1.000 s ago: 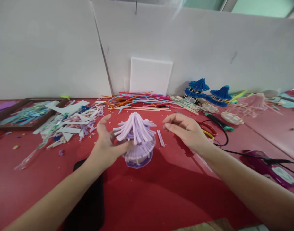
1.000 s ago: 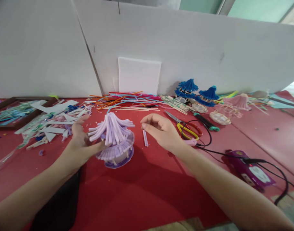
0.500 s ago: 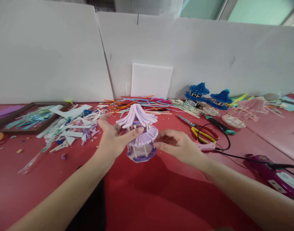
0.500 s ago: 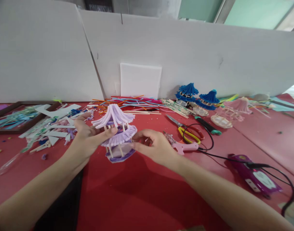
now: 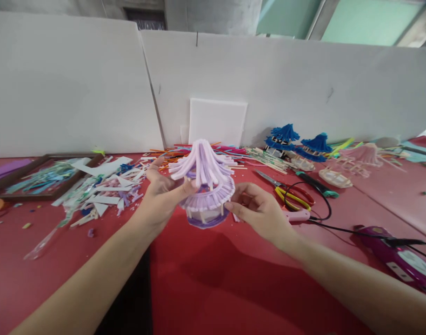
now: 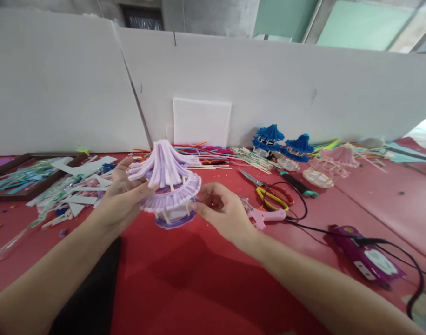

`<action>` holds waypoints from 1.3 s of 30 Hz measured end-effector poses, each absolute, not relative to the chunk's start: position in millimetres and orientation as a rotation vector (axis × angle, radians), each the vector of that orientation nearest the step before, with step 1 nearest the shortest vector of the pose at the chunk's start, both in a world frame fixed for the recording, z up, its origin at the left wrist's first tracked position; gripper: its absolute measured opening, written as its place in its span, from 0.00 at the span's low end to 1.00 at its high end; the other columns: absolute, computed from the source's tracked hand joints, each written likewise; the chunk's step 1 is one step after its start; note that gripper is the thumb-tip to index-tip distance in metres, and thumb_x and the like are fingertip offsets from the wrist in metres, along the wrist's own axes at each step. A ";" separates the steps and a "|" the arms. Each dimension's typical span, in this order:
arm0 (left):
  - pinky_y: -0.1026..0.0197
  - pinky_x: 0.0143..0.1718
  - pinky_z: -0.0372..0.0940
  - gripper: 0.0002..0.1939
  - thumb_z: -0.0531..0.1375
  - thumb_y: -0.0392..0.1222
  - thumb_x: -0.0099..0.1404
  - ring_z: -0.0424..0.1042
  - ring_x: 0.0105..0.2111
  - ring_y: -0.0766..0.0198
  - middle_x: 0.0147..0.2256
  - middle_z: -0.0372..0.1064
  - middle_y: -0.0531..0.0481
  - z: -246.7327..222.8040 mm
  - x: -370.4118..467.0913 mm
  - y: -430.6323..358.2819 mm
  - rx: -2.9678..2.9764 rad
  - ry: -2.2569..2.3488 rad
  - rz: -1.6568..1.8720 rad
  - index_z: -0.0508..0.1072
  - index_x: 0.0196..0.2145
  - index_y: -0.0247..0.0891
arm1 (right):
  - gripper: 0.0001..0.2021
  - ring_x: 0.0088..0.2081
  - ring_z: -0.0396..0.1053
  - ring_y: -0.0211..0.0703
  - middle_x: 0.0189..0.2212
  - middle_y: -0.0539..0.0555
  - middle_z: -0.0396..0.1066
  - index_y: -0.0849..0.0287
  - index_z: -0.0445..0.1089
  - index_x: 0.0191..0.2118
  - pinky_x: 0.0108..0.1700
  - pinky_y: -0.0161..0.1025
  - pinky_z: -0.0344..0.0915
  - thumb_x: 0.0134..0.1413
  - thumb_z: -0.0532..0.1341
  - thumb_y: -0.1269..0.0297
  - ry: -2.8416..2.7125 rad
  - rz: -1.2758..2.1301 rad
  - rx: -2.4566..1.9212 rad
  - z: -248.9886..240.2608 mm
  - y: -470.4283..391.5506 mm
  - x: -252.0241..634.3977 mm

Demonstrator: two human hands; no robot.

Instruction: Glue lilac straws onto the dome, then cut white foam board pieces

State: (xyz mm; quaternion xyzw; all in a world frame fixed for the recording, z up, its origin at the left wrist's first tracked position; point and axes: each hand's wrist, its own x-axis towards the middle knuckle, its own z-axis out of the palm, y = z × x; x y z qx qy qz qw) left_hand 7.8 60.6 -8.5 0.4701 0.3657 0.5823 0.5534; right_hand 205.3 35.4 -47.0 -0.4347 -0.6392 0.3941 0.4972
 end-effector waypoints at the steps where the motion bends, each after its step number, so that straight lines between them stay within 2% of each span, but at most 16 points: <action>1: 0.64 0.33 0.70 0.52 0.72 0.37 0.42 0.75 0.32 0.64 0.33 0.72 0.57 -8.5 4.7 63.0 1.110 0.844 1.357 0.44 0.58 0.46 | 0.12 0.21 0.61 0.33 0.23 0.46 0.63 0.58 0.65 0.33 0.23 0.33 0.60 0.49 0.65 0.57 -1.533 0.992 -1.072 -46.5 34.8 204.7; 4: 0.62 0.32 0.70 0.54 0.72 0.38 0.40 0.75 0.31 0.61 0.32 0.72 0.56 -10.9 -4.2 68.4 1.125 0.790 1.279 0.47 0.59 0.45 | 0.12 0.21 0.60 0.33 0.22 0.46 0.63 0.58 0.66 0.33 0.22 0.33 0.59 0.50 0.64 0.56 -1.575 1.035 -1.104 -46.7 33.6 204.2; 10: 0.61 0.34 0.69 0.57 0.73 0.43 0.41 0.75 0.33 0.58 0.32 0.73 0.55 -20.3 -15.5 72.7 1.202 0.754 1.176 0.47 0.62 0.48 | 0.08 0.28 0.66 0.37 0.26 0.50 0.69 0.58 0.70 0.28 0.30 0.35 0.63 0.52 0.63 0.60 -1.715 0.939 -1.041 -50.8 33.2 205.8; 15: 0.60 0.39 0.68 0.57 0.72 0.47 0.45 0.75 0.40 0.56 0.41 0.73 0.50 -24.7 -27.0 73.7 1.300 0.756 1.070 0.42 0.64 0.50 | 0.06 0.29 0.68 0.38 0.29 0.50 0.72 0.58 0.72 0.32 0.31 0.34 0.64 0.54 0.60 0.63 -1.936 0.867 -1.179 -42.1 38.5 216.8; 21: 0.59 0.39 0.67 0.59 0.73 0.40 0.44 0.75 0.39 0.55 0.38 0.74 0.50 -30.5 -44.9 75.0 1.411 0.788 0.797 0.42 0.64 0.47 | 0.13 0.39 0.72 0.45 0.39 0.55 0.75 0.58 0.70 0.41 0.41 0.40 0.67 0.51 0.55 0.73 -2.419 0.502 -1.365 -35.6 44.6 265.2; 25: 0.55 0.40 0.68 0.54 0.71 0.37 0.45 0.75 0.39 0.55 0.37 0.74 0.49 -36.5 -49.3 70.5 1.420 0.823 0.710 0.47 0.64 0.47 | 0.17 0.45 0.70 0.56 0.45 0.63 0.71 0.61 0.65 0.49 0.45 0.49 0.67 0.53 0.52 0.73 -2.335 -0.096 -1.470 -57.9 35.9 306.9; 28: 0.51 0.44 0.68 0.49 0.70 0.38 0.44 0.73 0.46 0.51 0.46 0.72 0.45 -40.9 -54.9 65.5 1.394 0.841 0.756 0.54 0.62 0.50 | 0.21 0.45 0.70 0.61 0.42 0.66 0.70 0.61 0.64 0.51 0.44 0.52 0.67 0.49 0.52 0.77 -2.280 -0.348 -1.470 -83.2 23.0 332.7; 31: 0.49 0.52 0.63 0.40 0.64 0.47 0.47 0.62 0.58 0.51 0.58 0.62 0.49 -40.0 -61.9 62.8 1.358 0.867 0.909 0.60 0.59 0.53 | 0.25 0.49 0.68 0.62 0.45 0.66 0.70 0.61 0.63 0.53 0.49 0.55 0.66 0.46 0.50 0.80 -2.324 -0.414 -1.481 -106.9 9.5 348.1; 34: 0.49 0.60 0.52 0.32 0.59 0.48 0.53 0.51 0.64 0.57 0.61 0.57 0.54 -29.5 -60.2 61.0 1.394 0.937 1.077 0.62 0.57 0.54 | 0.26 0.52 0.67 0.60 0.49 0.66 0.68 0.64 0.62 0.54 0.52 0.56 0.64 0.47 0.48 0.79 -2.319 -0.430 -1.547 -119.5 2.5 352.3; 36: 0.49 0.63 0.45 0.28 0.61 0.44 0.56 0.49 0.64 0.57 0.60 0.60 0.53 -19.0 -51.0 57.2 1.528 1.018 1.169 0.65 0.55 0.51 | 0.26 0.50 0.68 0.57 0.49 0.65 0.69 0.64 0.61 0.55 0.51 0.53 0.66 0.47 0.49 0.78 -2.298 -0.399 -1.591 -119.7 3.1 351.3; 37: 0.48 0.63 0.44 0.24 0.63 0.44 0.56 0.53 0.63 0.54 0.58 0.63 0.50 -13.7 -44.4 54.1 1.620 1.054 1.176 0.68 0.52 0.49 | 0.26 0.49 0.69 0.56 0.48 0.64 0.70 0.64 0.61 0.56 0.49 0.52 0.67 0.48 0.49 0.77 -2.292 -0.374 -1.608 -118.1 4.6 350.4; 39: 0.47 0.64 0.44 0.25 0.65 0.44 0.55 0.56 0.61 0.51 0.55 0.67 0.49 -4.9 -30.0 46.5 1.782 1.117 1.162 0.69 0.51 0.48 | 0.27 0.47 0.70 0.54 0.47 0.63 0.70 0.63 0.61 0.56 0.47 0.49 0.68 0.47 0.50 0.77 -2.289 -0.328 -1.616 -114.1 8.8 349.0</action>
